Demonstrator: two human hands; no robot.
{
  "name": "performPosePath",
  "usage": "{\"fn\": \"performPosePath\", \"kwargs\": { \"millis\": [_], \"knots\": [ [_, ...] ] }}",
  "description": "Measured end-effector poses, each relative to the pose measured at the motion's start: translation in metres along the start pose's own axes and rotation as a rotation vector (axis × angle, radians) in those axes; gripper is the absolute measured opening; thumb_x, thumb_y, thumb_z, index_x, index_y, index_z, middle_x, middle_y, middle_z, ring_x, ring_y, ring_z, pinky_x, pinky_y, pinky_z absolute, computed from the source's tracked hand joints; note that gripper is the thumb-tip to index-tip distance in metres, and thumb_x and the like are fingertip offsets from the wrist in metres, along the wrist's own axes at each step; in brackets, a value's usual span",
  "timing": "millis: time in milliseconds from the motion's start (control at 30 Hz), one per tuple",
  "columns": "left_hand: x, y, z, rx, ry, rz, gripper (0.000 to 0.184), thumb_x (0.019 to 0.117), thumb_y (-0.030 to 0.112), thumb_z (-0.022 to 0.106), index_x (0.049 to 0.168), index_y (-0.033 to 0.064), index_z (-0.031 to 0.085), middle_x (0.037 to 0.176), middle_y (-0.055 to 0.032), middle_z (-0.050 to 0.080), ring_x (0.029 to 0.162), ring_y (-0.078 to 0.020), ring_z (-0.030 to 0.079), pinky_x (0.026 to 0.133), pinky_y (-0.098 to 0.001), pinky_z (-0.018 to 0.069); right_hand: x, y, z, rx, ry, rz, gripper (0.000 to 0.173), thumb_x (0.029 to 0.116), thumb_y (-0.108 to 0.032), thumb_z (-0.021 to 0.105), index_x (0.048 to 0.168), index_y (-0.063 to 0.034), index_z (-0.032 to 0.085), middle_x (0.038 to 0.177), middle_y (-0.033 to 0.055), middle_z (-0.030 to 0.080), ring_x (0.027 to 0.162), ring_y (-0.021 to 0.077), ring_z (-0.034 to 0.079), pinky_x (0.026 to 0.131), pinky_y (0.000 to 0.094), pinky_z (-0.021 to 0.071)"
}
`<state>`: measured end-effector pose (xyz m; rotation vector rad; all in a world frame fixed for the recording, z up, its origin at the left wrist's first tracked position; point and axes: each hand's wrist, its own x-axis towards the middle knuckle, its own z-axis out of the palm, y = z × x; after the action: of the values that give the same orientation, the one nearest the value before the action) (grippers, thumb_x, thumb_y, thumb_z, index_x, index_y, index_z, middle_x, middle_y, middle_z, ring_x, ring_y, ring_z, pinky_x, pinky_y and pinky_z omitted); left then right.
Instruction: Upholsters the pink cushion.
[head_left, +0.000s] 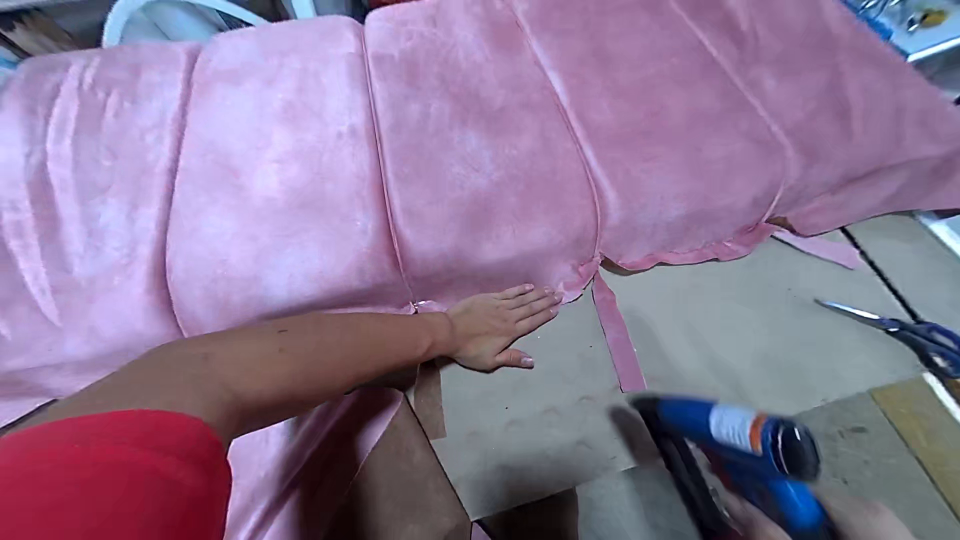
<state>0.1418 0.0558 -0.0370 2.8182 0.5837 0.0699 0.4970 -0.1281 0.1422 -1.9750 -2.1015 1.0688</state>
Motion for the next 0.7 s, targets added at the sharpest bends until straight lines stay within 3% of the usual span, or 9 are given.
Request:
{"fn": "performPosePath", "kwargs": {
  "millis": [67,100,133,233,300,367,500,633,700],
  "knots": [
    [0.000,0.002,-0.002,-0.012,-0.017,0.038,0.084,0.1040,0.064,0.025,0.164,0.0060,0.022,0.173,-0.0091,0.014,0.161,-0.0198,0.005,0.132,-0.0410,0.0053,0.039,-0.064,0.016,0.038,0.260,-0.107,0.037,0.0986,-0.044,0.063,0.104,-0.0084,0.071,0.076,0.0028,0.071,0.065,0.0141,0.070,0.058,0.0414,0.0596],
    [0.000,0.002,-0.004,-0.014,-0.033,0.053,0.083,0.1041,0.064,0.025,0.164,0.0060,0.023,0.173,-0.0099,0.016,0.161,-0.0204,0.007,0.132,-0.0413,0.0054,0.067,-0.087,0.027,0.056,0.335,-0.113,0.034,0.0985,-0.048,0.059,0.100,-0.0155,0.071,0.071,-0.0050,0.068,0.060,0.0072,0.066,0.053,0.0343,0.0583],
    [-0.001,0.003,-0.005,-0.011,-0.045,0.063,0.082,0.1042,0.064,0.025,0.162,0.0060,0.028,0.171,-0.0111,0.023,0.160,-0.0220,0.011,0.132,-0.0419,0.0068,0.095,-0.105,0.034,0.102,0.316,-0.057,0.032,0.0981,-0.049,0.056,0.094,-0.0192,0.069,0.067,-0.0071,0.066,0.056,0.0067,0.065,0.051,0.0338,0.0582],
    [-0.004,0.001,-0.004,0.009,-0.063,0.058,0.080,0.1029,0.068,0.023,0.149,0.0089,0.051,0.154,-0.0119,0.051,0.152,-0.0261,0.034,0.130,-0.0435,0.0179,0.160,-0.132,0.050,0.213,0.130,0.135,0.040,0.1004,-0.048,0.057,0.082,-0.0137,0.066,0.063,0.0029,0.067,0.054,0.0187,0.067,0.053,0.0441,0.0582],
    [-0.006,0.000,-0.002,0.001,-0.059,0.052,0.080,0.1021,0.070,0.023,0.137,0.0086,0.062,0.141,-0.0121,0.062,0.143,-0.0269,0.048,0.124,-0.0448,0.0303,0.178,-0.138,0.064,0.208,0.076,0.187,0.044,0.1012,-0.047,0.055,0.077,-0.0114,0.065,0.061,0.0060,0.066,0.051,0.0203,0.066,0.051,0.0430,0.0582],
    [-0.009,0.000,0.000,-0.019,-0.052,0.047,0.076,0.1016,0.069,0.027,0.129,0.0113,0.067,0.133,-0.0092,0.067,0.135,-0.0245,0.055,0.120,-0.0446,0.0369,0.182,-0.141,0.077,0.224,0.052,0.236,0.043,0.1015,-0.043,0.055,0.077,-0.0087,0.063,0.060,0.0088,0.066,0.048,0.0220,0.066,0.048,0.0422,0.0586],
    [-0.008,-0.001,0.003,0.010,-0.072,0.048,0.077,0.1008,0.070,0.026,0.127,0.0106,0.067,0.129,-0.0097,0.068,0.132,-0.0254,0.057,0.119,-0.0455,0.0369,0.182,-0.139,0.087,0.196,0.056,0.274,0.035,0.1001,-0.038,0.057,0.083,-0.0092,0.064,0.061,0.0090,0.065,0.047,0.0221,0.065,0.047,0.0422,0.0577],
    [-0.009,-0.002,0.004,0.037,-0.100,0.051,0.080,0.1014,0.070,0.023,0.120,0.0069,0.069,0.123,-0.0124,0.069,0.126,-0.0288,0.060,0.116,-0.0471,0.0394,0.187,-0.151,0.079,0.100,0.010,0.321,0.040,0.0996,-0.040,0.057,0.077,-0.0077,0.063,0.061,0.0099,0.065,0.049,0.0226,0.065,0.050,0.0426,0.0570],
    [-0.009,0.001,0.003,0.024,-0.082,0.044,0.081,0.1015,0.070,0.020,0.133,0.0090,0.064,0.137,-0.0121,0.064,0.138,-0.0287,0.052,0.122,-0.0468,0.0328,0.182,-0.141,0.075,0.143,0.036,0.286,0.040,0.0996,-0.043,0.058,0.081,-0.0080,0.064,0.062,0.0092,0.066,0.050,0.0225,0.066,0.050,0.0425,0.0583]
  ]
}}
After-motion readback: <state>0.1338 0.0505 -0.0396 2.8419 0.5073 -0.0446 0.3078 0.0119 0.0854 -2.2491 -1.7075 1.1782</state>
